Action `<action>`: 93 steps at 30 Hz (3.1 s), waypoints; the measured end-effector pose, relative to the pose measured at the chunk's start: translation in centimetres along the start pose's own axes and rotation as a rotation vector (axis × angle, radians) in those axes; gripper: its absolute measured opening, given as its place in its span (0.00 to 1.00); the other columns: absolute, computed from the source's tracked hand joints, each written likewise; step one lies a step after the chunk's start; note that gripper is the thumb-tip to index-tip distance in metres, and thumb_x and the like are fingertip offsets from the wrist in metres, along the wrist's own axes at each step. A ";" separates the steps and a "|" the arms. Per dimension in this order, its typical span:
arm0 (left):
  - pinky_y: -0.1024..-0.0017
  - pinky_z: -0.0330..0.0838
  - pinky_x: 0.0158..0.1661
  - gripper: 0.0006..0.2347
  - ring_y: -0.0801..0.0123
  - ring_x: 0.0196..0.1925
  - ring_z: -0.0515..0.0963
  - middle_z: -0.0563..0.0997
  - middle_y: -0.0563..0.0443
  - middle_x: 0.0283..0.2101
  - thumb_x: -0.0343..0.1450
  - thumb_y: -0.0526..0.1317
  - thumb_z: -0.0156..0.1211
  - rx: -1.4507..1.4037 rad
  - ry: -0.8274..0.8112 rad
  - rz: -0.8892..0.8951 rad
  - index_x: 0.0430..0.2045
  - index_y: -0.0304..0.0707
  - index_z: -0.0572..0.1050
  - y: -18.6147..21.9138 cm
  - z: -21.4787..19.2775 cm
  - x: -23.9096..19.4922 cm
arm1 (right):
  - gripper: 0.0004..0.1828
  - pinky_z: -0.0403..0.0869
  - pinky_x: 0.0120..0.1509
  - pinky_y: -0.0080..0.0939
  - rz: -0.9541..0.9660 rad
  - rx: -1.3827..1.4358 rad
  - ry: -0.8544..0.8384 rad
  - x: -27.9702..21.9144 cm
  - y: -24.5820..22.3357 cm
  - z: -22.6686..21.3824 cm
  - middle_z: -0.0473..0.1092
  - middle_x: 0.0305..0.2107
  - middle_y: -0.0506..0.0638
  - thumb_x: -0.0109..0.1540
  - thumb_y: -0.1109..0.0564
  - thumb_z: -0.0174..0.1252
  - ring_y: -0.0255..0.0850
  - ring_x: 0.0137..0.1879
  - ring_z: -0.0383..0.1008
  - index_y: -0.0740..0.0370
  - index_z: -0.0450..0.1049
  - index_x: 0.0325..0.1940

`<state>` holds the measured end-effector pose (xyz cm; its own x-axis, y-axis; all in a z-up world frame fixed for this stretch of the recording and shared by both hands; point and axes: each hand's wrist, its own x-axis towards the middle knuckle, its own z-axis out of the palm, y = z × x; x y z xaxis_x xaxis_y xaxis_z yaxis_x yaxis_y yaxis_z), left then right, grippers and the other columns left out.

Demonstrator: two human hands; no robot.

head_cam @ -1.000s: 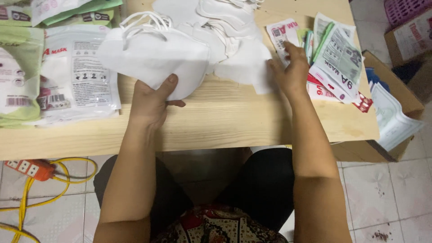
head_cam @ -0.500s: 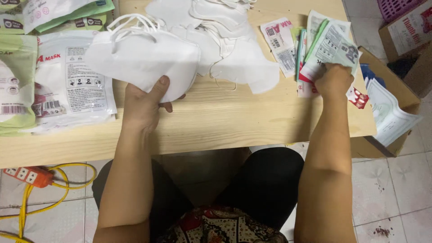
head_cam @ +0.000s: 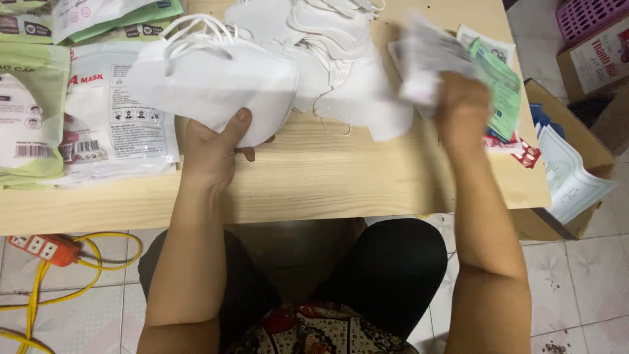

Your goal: Package individual face masks into plastic bags

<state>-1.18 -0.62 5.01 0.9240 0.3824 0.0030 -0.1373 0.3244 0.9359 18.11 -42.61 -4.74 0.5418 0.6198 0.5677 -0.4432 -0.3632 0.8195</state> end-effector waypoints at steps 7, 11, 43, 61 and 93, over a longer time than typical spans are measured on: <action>0.73 0.77 0.11 0.15 0.64 0.16 0.80 0.78 0.43 0.26 0.71 0.36 0.69 0.028 -0.014 0.025 0.43 0.21 0.72 -1.5 -0.6 0.1 | 0.13 0.61 0.76 0.66 -0.304 1.564 0.336 2.6 -3.7 -15.9 0.76 0.56 0.55 0.67 0.57 0.58 0.54 0.66 0.72 0.55 0.78 0.56; 0.73 0.75 0.12 0.14 0.63 0.14 0.80 0.79 0.40 0.24 0.72 0.37 0.67 0.130 -0.024 -0.017 0.42 0.21 0.72 -3.9 -1.4 0.7 | 0.23 0.58 0.77 0.65 -0.365 2.124 -0.092 3.9 -2.3 -17.6 0.72 0.60 0.59 0.63 0.60 0.53 0.59 0.69 0.67 0.60 0.74 0.63; 0.54 0.76 0.34 0.11 0.46 0.35 0.81 0.77 0.42 0.30 0.67 0.41 0.57 1.330 -0.358 0.485 0.37 0.35 0.77 -19.6 2.1 0.8 | 0.19 0.80 0.59 0.63 1.084 3.088 -1.248 2.1 1.9 -16.1 0.79 0.42 0.60 0.58 0.68 0.65 0.56 0.50 0.81 0.62 0.78 0.53; 0.69 0.76 0.24 0.04 0.62 0.22 0.80 0.73 0.53 0.23 0.70 0.38 0.56 1.351 -0.115 0.878 0.30 0.39 0.76 -17.2 3.1 -1.1 | 0.17 0.85 0.41 0.52 1.256 2.676 -1.339 1.0 -0.4 -17.2 0.79 0.36 0.60 0.62 0.65 0.63 0.49 0.38 0.84 0.66 0.76 0.55; 0.66 0.78 0.29 0.06 0.59 0.27 0.82 0.76 0.50 0.34 0.74 0.40 0.49 1.251 -0.422 0.974 0.36 0.43 0.74 -16.4 6.0 -5.0 | 0.09 0.83 0.27 0.42 0.641 2.755 -1.483 1.4 -1.0 -17.9 0.76 0.25 0.61 0.60 0.68 0.60 0.46 0.24 0.80 0.76 0.75 0.43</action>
<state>-1.36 -13.07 -8.23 0.7220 -0.3058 0.6206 -0.5280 -0.8232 0.2086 6.48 -28.95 -6.15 0.8541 0.3732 -0.3623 -0.3416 -0.1228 -0.9318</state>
